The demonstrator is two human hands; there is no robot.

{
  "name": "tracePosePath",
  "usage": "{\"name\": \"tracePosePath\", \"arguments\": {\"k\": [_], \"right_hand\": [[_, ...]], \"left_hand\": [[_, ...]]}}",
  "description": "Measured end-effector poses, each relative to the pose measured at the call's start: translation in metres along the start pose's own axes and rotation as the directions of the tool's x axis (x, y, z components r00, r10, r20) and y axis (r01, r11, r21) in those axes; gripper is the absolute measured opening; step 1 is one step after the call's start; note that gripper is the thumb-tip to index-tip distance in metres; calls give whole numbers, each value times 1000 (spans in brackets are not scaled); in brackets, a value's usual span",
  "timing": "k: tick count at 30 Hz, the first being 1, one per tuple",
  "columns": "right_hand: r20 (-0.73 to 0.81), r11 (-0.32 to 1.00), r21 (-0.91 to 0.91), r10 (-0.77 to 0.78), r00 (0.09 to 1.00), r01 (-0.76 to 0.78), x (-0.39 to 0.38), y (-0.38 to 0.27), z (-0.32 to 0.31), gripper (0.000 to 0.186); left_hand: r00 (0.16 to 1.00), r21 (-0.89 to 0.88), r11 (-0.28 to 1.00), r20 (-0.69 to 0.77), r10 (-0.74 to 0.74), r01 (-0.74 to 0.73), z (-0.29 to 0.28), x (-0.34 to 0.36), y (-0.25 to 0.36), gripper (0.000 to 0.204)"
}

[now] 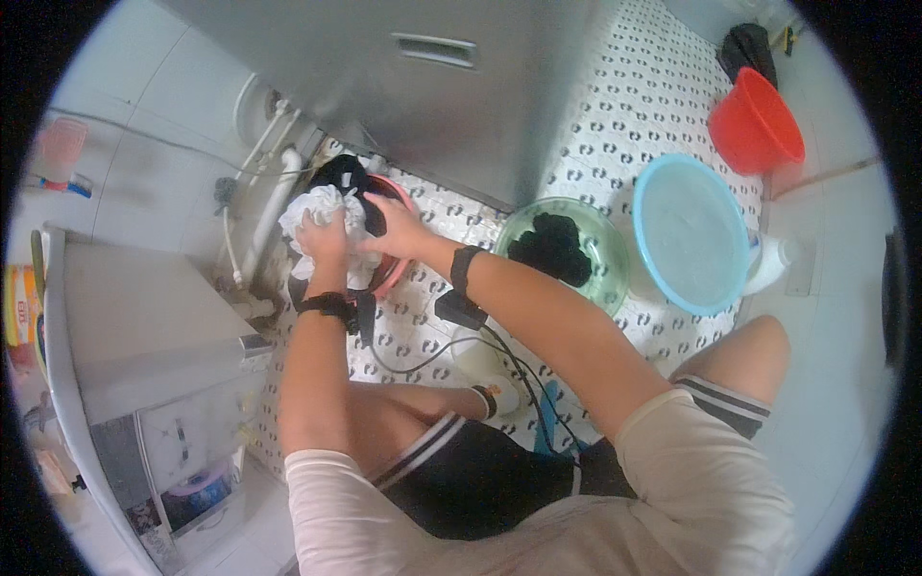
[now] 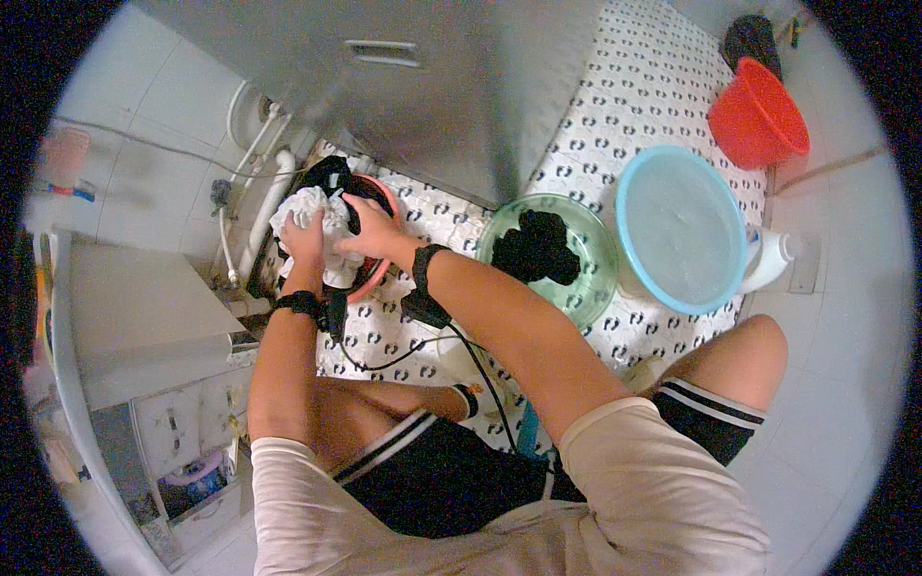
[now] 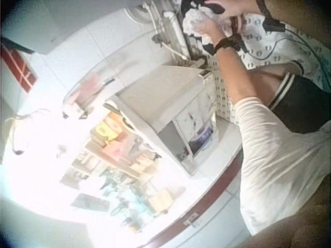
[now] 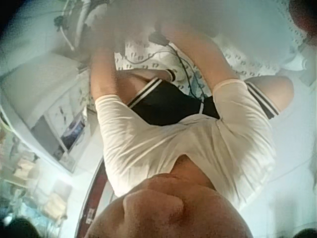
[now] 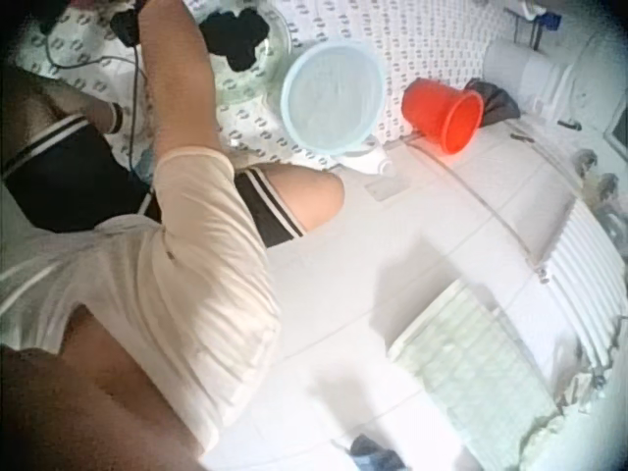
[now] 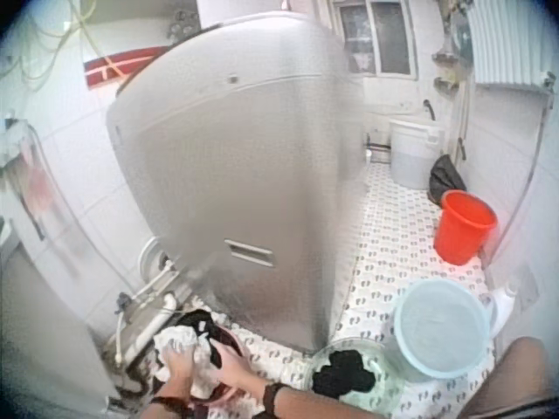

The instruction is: The person washes clothes in a basin with water, scrubbing a dark item and then a white item by hand.

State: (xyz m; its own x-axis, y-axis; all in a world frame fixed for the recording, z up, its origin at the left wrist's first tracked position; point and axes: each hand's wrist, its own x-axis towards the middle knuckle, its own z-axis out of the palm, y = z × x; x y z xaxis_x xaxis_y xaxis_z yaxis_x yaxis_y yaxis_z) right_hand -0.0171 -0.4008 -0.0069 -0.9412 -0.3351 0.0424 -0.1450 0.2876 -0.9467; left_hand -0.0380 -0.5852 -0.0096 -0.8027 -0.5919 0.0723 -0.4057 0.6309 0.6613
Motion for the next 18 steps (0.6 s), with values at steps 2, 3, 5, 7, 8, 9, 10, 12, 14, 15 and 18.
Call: {"name": "tracePosePath", "arguments": {"k": [2, 3, 5, 7, 8, 9, 10, 12, 14, 15, 18], "right_hand": [[55, 994, 99, 39, 998, -44, 12, -7, 20, 119], [114, 984, 132, 101, 988, -116, 16, -7, 23, 122], [264, 915, 254, 247, 932, -315, 17, -26, 46, 125], [309, 818, 400, 304, 901, -414, 19, -18, 57, 121], [281, 791, 472, 283, 917, -389, 21, -9, 59, 117], [261, 658, 587, 398, 880, -472, 25, 3, 55, 112], [268, 502, 691, 490, 829, -520, 31, 3, 56, 107], [231, 606, 637, 441, 867, -477, 29, 1, 65, 107], [211, 614, 594, 505, 837, -520, 22, -8, 69, 93], [206, 608, 636, 459, 864, -474, 22, -11, 62, 94], [149, 598, 687, 440, 885, -413, 12, -39, 46, 95]], "left_hand": [[999, 72, 997, 51, 16, -20, -9, 13, -11, 104], [988, 33, 999, 151, -26, 21, -12, 20, -15, 116], [950, 92, 993, 299, -94, 69, -24, 33, -38, 141], [933, 141, 990, 352, -76, 27, -25, 29, -52, 144], [912, 188, 982, 406, -57, -23, -24, 23, -51, 147], [936, 241, 970, 347, -62, -25, -17, 17, -47, 138], [938, 240, 971, 341, -65, -20, -22, 24, -50, 138], [883, 345, 935, 460, -96, -78, -31, 38, -50, 117], [924, 308, 945, 382, -20, -107, -32, 28, -50, 105], [951, 275, 951, 303, 56, -144, -31, 24, -47, 93], [959, 43, 986, 240, 149, -163, -52, 29, -30, 85]]}}
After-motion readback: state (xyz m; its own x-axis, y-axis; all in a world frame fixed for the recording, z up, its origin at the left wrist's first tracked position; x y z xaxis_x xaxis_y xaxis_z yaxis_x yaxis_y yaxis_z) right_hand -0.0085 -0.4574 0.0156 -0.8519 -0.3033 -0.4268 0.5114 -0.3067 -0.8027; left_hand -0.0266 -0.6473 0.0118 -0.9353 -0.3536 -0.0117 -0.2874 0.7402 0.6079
